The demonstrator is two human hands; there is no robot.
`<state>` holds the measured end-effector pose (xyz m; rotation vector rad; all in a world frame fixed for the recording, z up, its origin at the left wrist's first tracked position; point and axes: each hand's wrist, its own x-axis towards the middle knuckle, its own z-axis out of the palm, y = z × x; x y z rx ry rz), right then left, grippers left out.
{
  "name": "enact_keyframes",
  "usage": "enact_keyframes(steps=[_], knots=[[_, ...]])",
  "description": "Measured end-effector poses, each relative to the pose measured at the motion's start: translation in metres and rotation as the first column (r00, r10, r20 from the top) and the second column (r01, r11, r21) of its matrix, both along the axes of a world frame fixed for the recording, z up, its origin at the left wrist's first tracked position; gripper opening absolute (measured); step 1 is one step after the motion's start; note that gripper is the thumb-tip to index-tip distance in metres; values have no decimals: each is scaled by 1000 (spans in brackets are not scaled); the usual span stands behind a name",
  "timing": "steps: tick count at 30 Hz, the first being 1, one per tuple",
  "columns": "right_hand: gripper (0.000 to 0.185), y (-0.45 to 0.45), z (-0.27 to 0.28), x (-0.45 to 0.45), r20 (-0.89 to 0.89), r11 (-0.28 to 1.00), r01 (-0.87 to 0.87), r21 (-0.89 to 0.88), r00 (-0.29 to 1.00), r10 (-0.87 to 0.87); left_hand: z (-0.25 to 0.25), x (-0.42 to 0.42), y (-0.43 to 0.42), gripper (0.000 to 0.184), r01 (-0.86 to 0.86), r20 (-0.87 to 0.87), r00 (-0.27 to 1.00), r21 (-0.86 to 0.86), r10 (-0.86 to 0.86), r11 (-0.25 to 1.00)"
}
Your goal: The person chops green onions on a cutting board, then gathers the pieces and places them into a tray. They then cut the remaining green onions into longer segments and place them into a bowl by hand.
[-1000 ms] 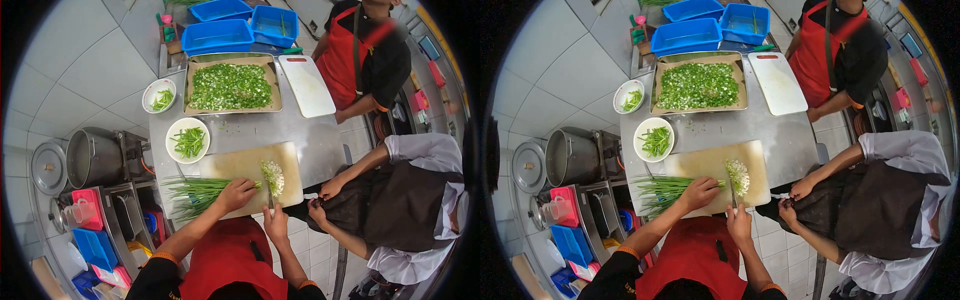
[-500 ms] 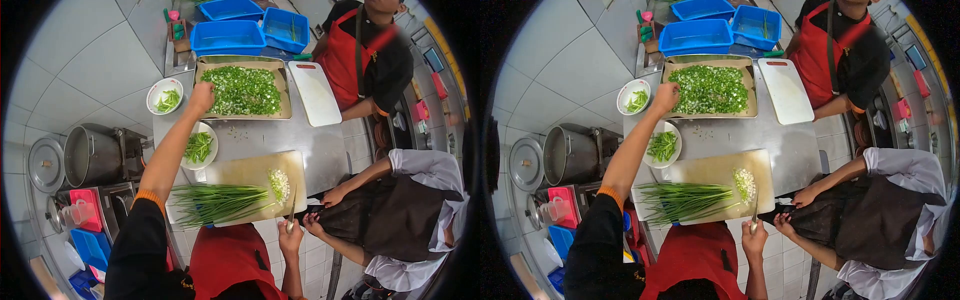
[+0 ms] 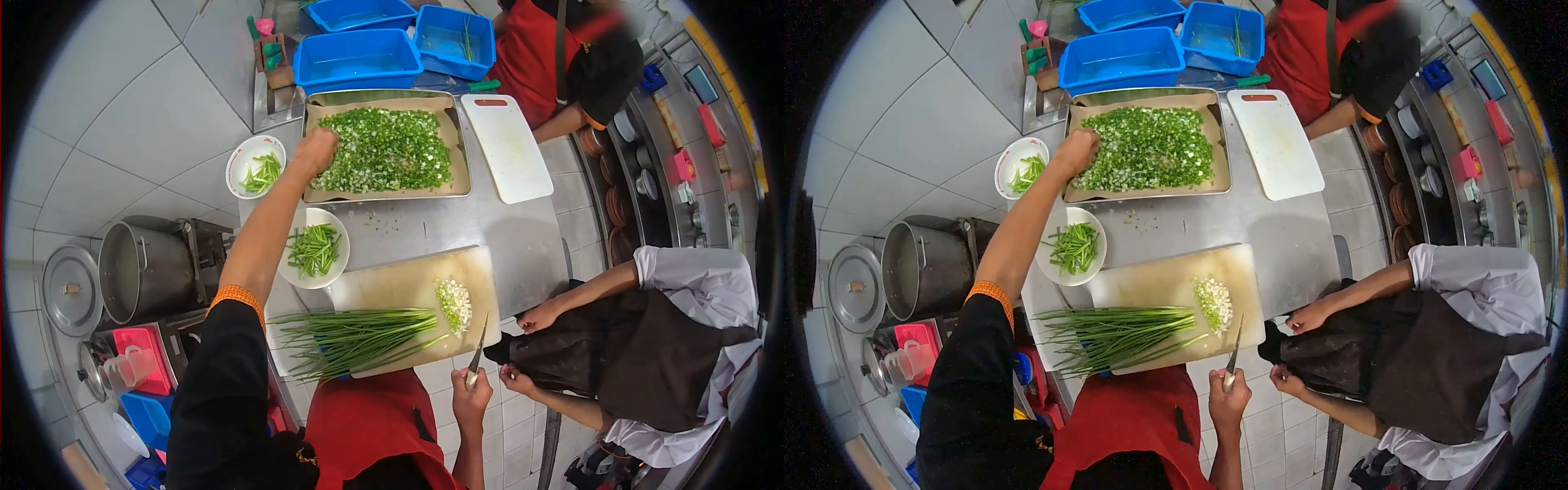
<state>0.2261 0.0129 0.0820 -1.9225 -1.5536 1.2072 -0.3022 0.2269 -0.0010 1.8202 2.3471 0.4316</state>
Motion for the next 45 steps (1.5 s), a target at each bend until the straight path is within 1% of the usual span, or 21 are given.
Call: enact_keyframes(steps=[2, 4, 5, 7, 9, 11, 13, 15, 17, 18, 19, 22, 23, 25, 27, 29, 31, 38, 42, 44, 45], knots=[[16, 3, 5, -2, -7, 1000, -4, 21, 1000, 4, 5, 0, -2, 7, -19, 10, 1000, 67, 18, 998], [17, 4, 2, 0, -1, 999, -10, 38, 1000, 10, 12, -2, -2, 5, -72, 343, 939, 221, -8, 973], [18, 5, 0, 1, 2, 998, -16, 59, 1000, 16, 16, -1, -5, 5, -74, 339, 941, 224, -7, 972], [18, 8, -1, 0, -38, 995, -23, 101, 999, 27, 31, 14, -16, 10, -159, 596, 802, 249, -22, 955], [18, 15, 2, -6, -82, 989, -32, 144, 996, 44, 62, 45, -36, 10, -213, 777, 628, 117, 44, 970], [16, 28, 10, -16, -213, 994, -31, 106, 976, 53, 82, 92, -71, 10, -187, 948, 315, 119, -55, 975], [15, 40, 30, -31, -244, 990, -60, 127, 966, 90, 98, 138, -102, 8, -116, 974, 218, 79, -52, 990], [13, 48, 38, -38, -327, 993, -71, 97, 940, 99, 98, 187, -134, 8, -54, 997, 48, 67, -64, 996], [14, 54, 52, -49, -403, 995, -67, 76, 911, 92, 95, 239, -162, 8, 38, 999, 10, -31, 31, 999], [16, 57, 60, -54, -471, 997, -55, 52, 879, 73, 97, 266, -174, 7, 9, 986, 147, 83, -83, 997], [18, 60, 63, -56, -450, 997, -74, 28, 890, 79, 100, 288, -184, 7, -5, 941, 283, 195, -186, 981], [19, 66, 64, -55, -379, 984, -173, 39, 909, 175, 126, 324, -202, 7, -32, 935, 344, 99, -82, 995], [19, 65, 72, -53, -411, 984, -174, -49, 901, 139, 128, 328, -204, 7, -48, 933, 351, 103, -80, 994], [18, 66, 66, -45, -465, 973, -213, -85, 872, 151, 132, 334, -209, 13, -55, 787, 574, 312, -225, 949], [18, 65, 63, -39, -515, 963, -242, -120, 845, 148, 131, 338, -213, 15, -75, 782, 586, 315, -214, 946], [19, 65, 62, -34, -517, 944, -317, -88, 825, 228, 128, 343, -216, 18, -93, 778, 593, 319, -205, 943], [20, 65, 61, -29, -534, 939, -333, -87, 812, 238, 125, 347, -219, 16, -90, 707, 674, 364, -213, 927], [22, 69, 53, -5, -613, 908, -398, -129, 752, 242, 115, 362, -220, 15, -48, 640, 719, 436, -272, 899], [24, 70, 45, 6, -598, 898, -414, -151, 762, 250, 116, 372, -222, 11, -54, 632, 726, 445, -271, 894], [27, 70, 47, 7, -495, 924, -359, -130, 831, 253, 120, 374, -215, 10, -30, 622, 715, 483, -319, 875], [27, 73, 42, 11, -481, 923, -358, -144, 840, 251, 118, 378, -216, 11, -52, 659, 708, 409, -255, 911]])
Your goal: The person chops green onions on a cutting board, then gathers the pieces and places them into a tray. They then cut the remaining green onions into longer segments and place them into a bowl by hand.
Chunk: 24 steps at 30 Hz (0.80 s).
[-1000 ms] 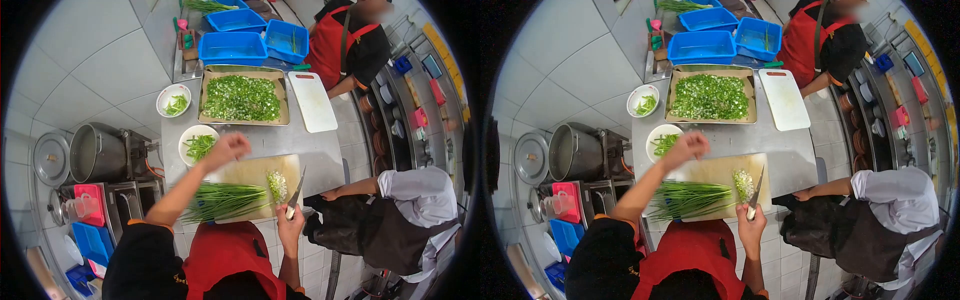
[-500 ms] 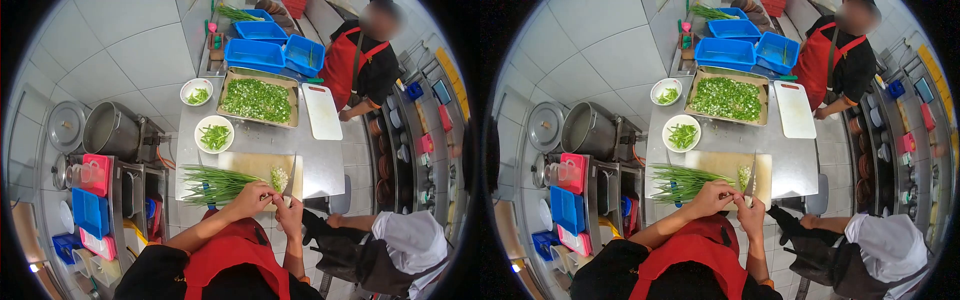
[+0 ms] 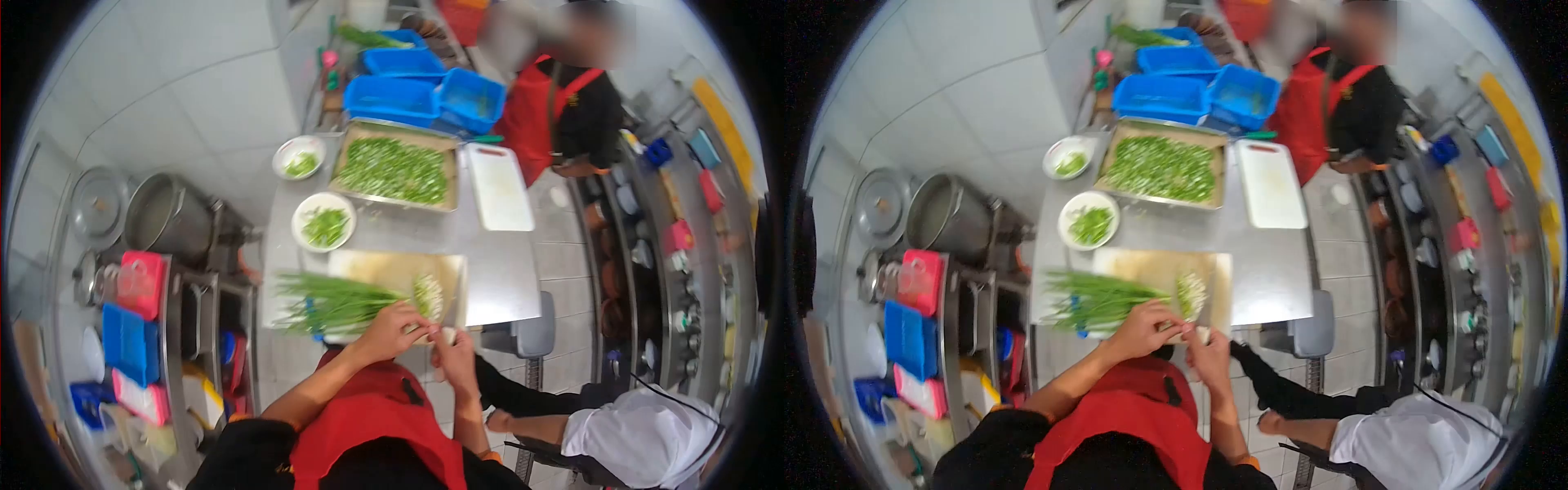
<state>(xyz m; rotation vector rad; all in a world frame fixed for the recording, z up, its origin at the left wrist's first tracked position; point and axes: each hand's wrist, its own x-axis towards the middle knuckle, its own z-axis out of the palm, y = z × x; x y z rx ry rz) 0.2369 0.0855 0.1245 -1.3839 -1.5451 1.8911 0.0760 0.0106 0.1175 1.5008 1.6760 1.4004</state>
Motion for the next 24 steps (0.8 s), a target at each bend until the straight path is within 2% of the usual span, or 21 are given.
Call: enact_keyframes(steps=[1, 3, 6, 10, 12, 13, 15, 16, 18, 19, 21, 23, 24], knots=[[29, 2, -11, 5, -32, 1000, 14, -12, 999, -15, -2, 3, 1, 12, -9, 12, 1000, -77, 10, 997], [28, 6, -12, 9, -42, 999, 9, -39, 999, -11, -11, 8, 6, 11, -14, -8, 1000, -107, 14, 994], [25, 12, -10, 16, -139, 997, 46, -67, 989, -55, -10, 17, 15, 13, -12, 36, 999, -70, 14, 997], [20, 16, -19, 27, -195, 997, 69, -33, 978, -74, -17, 24, 23, 14, 7, -18, 1000, -64, -9, 998], [20, 18, -23, 34, -216, 996, 78, -50, 972, -87, -15, 29, 24, 15, 30, 96, 995, -177, -13, 984], [20, 19, -26, 38, -233, 991, 81, -106, 967, -104, -18, 32, 26, 15, 33, 94, 995, -178, -16, 983], [20, 22, -30, 42, -250, 983, 85, -166, 960, -125, -26, 36, 28, 17, 105, 364, 931, -230, -15, 967], [20, 24, -31, 44, -271, 974, 91, -207, 951, -147, -28, 37, 30, 17, 107, 364, 931, -237, -14, 966], [19, 27, -36, 50, -261, 962, 80, -262, 953, -150, -33, 43, 30, 18, 135, 505, 863, -249, 10, 959], [19, 28, -36, 52, -249, 958, 72, -279, 958, -144, -38, 48, 30, 18, 127, 513, 858, -265, 29, 956], [19, 29, -38, 49, -227, 954, 176, -241, 946, -232, -45, 53, 33, 18, 56, 485, 870, -270, 85, 961], [18, 30, -45, 51, -221, 956, 163, -244, 950, -219, -49, 58, 36, 18, 33, 447, 888, -302, 111, 953], [19, 30, -50, 53, -180, 967, 171, -190, 962, -205, -58, 63, 39, 18, 43, 523, 847, -251, 98, 967]])
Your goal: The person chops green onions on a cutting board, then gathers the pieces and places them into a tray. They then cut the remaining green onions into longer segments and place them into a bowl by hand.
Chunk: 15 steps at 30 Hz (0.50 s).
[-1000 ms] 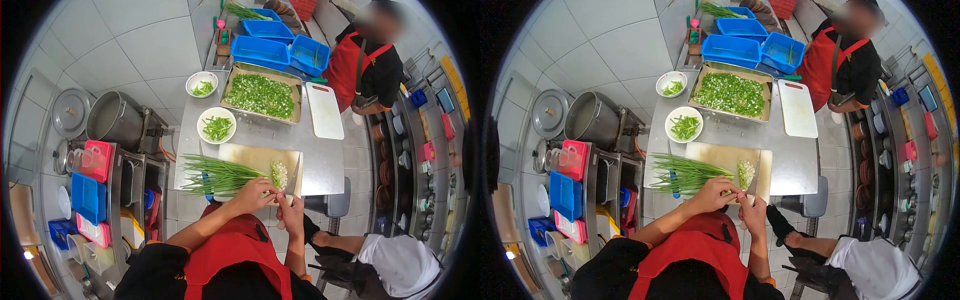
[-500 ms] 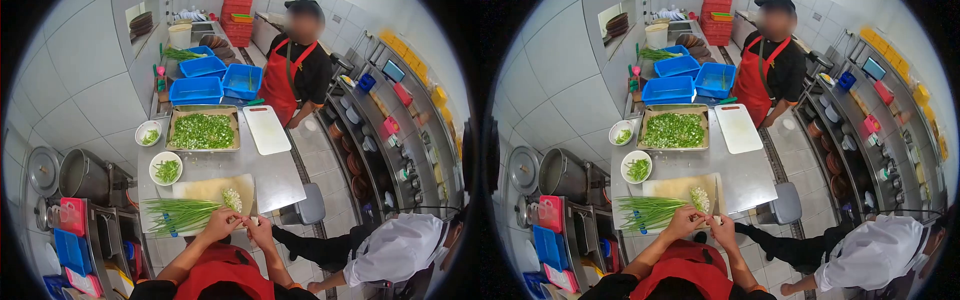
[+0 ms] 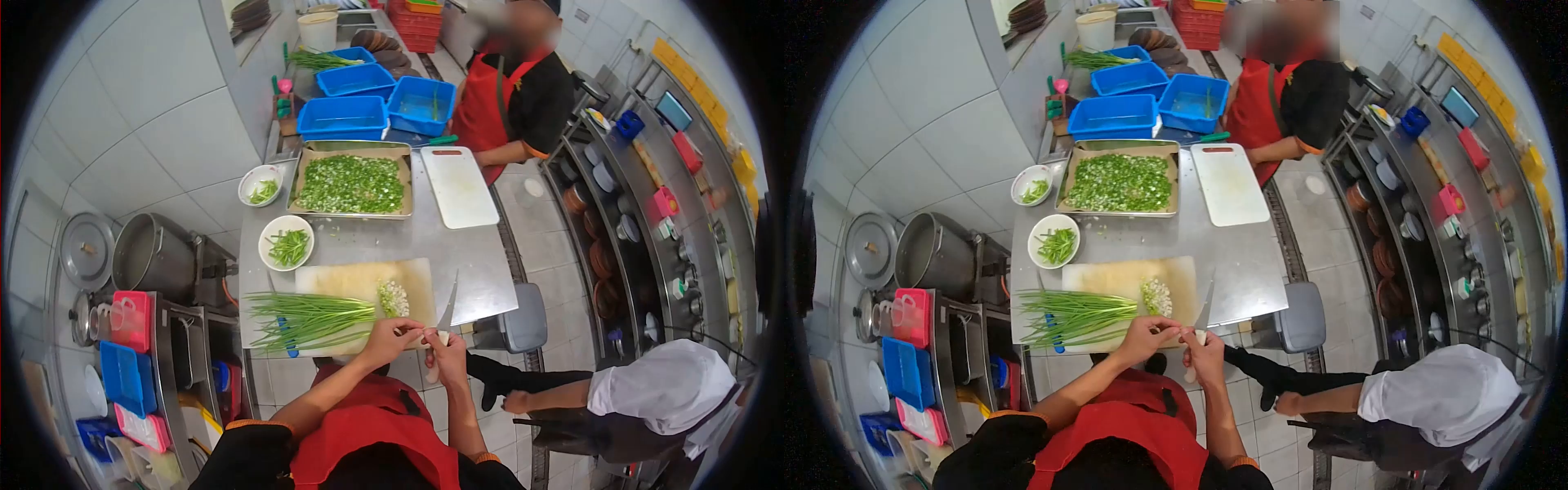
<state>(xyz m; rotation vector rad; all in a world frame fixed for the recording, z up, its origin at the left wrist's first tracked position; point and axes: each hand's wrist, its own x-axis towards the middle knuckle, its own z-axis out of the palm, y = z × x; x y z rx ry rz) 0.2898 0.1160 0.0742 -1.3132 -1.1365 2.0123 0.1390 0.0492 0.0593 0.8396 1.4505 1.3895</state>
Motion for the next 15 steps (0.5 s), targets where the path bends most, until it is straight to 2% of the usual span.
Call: enact_keyframes(steps=[1, 2, 5, 7, 9, 11, 12, 14, 15], knots=[[19, 4, -2, -2, 44, 998, -10, 58, 999, 7, -3, 0, 5, 18, -20, 71, 997, 61, 15, 998], [21, 6, 0, -4, 72, 998, -7, 66, 997, 2, -4, -2, 6, 19, 6, 6, 1000, 5, -6, 1000], [23, 11, -2, -8, 22, 997, 14, 71, 1000, -16, -6, -6, 12, 19, 15, -67, 998, 21, -14, 1000], [21, 11, -3, 0, 17, 999, 23, 38, 1000, -23, 3, -1, 8, 19, 20, -55, 998, -29, -22, 999], [18, 20, -22, 2, -22, 1000, -23, 14, 999, 23, -2, -2, 12, 19, 19, 166, 986, -2, -19, 1000], [16, 25, -15, -9, -116, 996, -33, -85, 993, 23, -14, -12, 16, 21, 89, -104, 991, 10, -88, 996], [16, 29, -9, -18, -129, 996, -39, -76, 991, 29, -10, -18, 21, 21, 84, -118, 990, 18, -81, 996], [17, 22, -1, -19, -156, 986, 38, -161, 986, -63, -12, -12, 19, 22, 25, -107, 994, -6, -26, 1000], [16, 23, 2, -22, -129, 995, 9, -98, 991, -21, -13, -12, 20, 23, -7, -85, 996, -6, 6, 1000]])
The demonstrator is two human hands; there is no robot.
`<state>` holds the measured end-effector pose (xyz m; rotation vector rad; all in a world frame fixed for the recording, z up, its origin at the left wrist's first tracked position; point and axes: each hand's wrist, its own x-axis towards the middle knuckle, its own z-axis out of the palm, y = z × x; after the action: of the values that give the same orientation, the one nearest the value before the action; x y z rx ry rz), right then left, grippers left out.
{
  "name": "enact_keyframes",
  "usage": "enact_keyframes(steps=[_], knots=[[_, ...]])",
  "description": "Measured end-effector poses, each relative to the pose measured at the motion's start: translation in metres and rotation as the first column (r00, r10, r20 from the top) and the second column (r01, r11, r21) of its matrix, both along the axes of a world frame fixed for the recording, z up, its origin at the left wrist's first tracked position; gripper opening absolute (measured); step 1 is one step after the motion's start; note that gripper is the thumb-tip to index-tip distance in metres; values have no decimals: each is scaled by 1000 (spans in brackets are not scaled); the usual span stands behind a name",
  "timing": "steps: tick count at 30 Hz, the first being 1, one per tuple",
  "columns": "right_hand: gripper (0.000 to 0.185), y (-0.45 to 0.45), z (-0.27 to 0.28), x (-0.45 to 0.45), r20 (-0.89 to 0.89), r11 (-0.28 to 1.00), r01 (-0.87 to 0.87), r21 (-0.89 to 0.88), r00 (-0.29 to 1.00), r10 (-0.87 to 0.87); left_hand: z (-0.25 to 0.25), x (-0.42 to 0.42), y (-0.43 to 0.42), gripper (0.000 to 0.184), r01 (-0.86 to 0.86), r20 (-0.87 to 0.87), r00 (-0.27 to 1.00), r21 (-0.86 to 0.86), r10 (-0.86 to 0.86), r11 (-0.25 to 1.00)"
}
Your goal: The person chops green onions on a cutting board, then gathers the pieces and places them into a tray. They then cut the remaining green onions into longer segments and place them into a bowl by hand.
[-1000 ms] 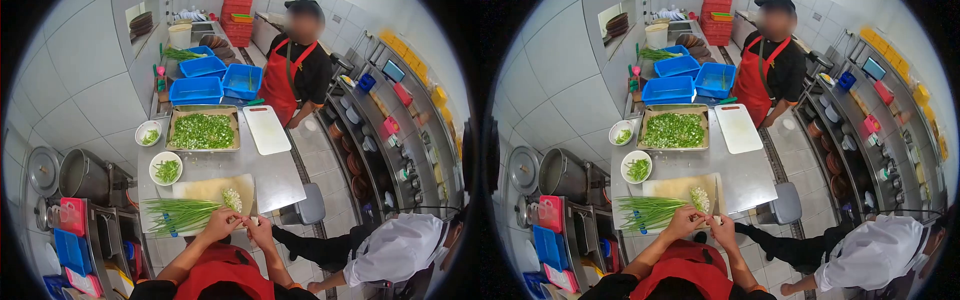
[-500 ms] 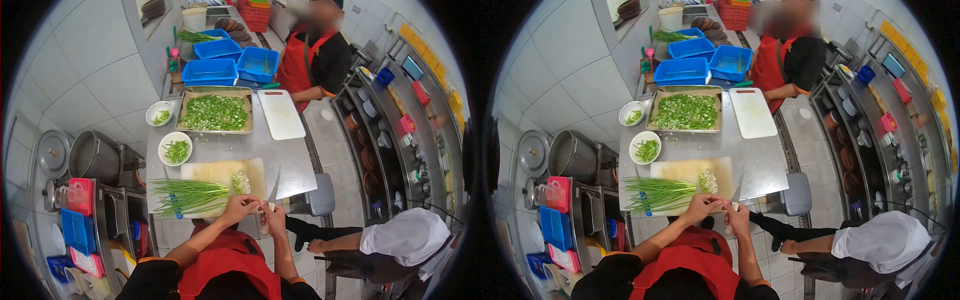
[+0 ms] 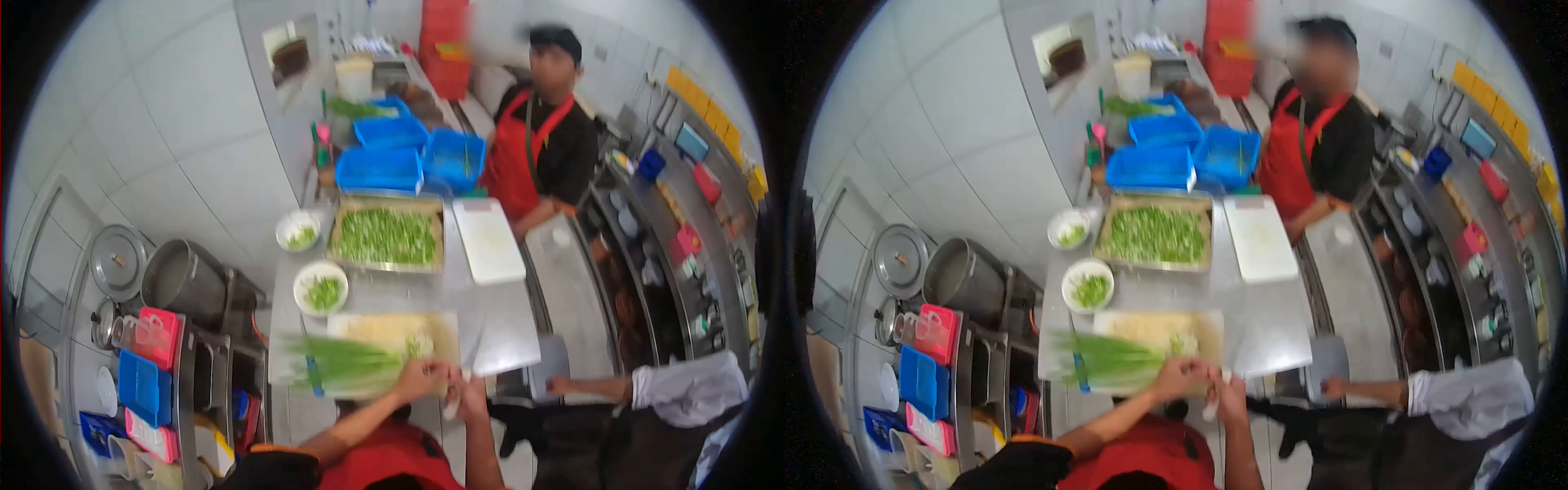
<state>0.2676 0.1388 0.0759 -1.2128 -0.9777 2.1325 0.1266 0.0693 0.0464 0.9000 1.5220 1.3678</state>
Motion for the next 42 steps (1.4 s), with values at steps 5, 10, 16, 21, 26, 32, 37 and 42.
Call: enact_keyframes(steps=[5, 10, 16, 21, 26, 32, 37, 42], knots=[[26, 20, -30, -2, 193, 951, -150, 272, 976, 99, 5, -23, 15, 26, -24, -331, 943, -163, -31, 986], [23, 36, -40, -10, 514, 905, -272, 328, 855, 71, -10, -54, 32, 18, 105, -513, 836, -200, -196, 974], [31, 31, -51, -4, 646, 866, -362, 346, 761, 61, -12, -73, 45, 17, 119, -619, 742, -259, -259, 959], [29, 24, -50, 12, 652, 786, -440, 434, 755, 63, 10, -93, 42, 14, 162, -512, 830, -157, -220, 974], [32, -13, -57, 21, 611, 701, -417, 578, 791, -33, 30, -112, 5, 23, 3, -626, 758, -277, -183, 961], [30, -47, -45, 18, 579, 714, -470, 519, 808, 112, 14, -77, -60, 15, 131, -897, 434, -34, -88, 991], [29, -63, -38, 10, 595, 683, -508, 524, 793, 133, -20, -53, -76, 12, 105, -975, 214, -32, -54, 994], [29, -70, -41, 8, 563, 643, -503, 577, 816, 133, -25, -70, -85, 8, 86, -985, 150, -74, -86, 994]])
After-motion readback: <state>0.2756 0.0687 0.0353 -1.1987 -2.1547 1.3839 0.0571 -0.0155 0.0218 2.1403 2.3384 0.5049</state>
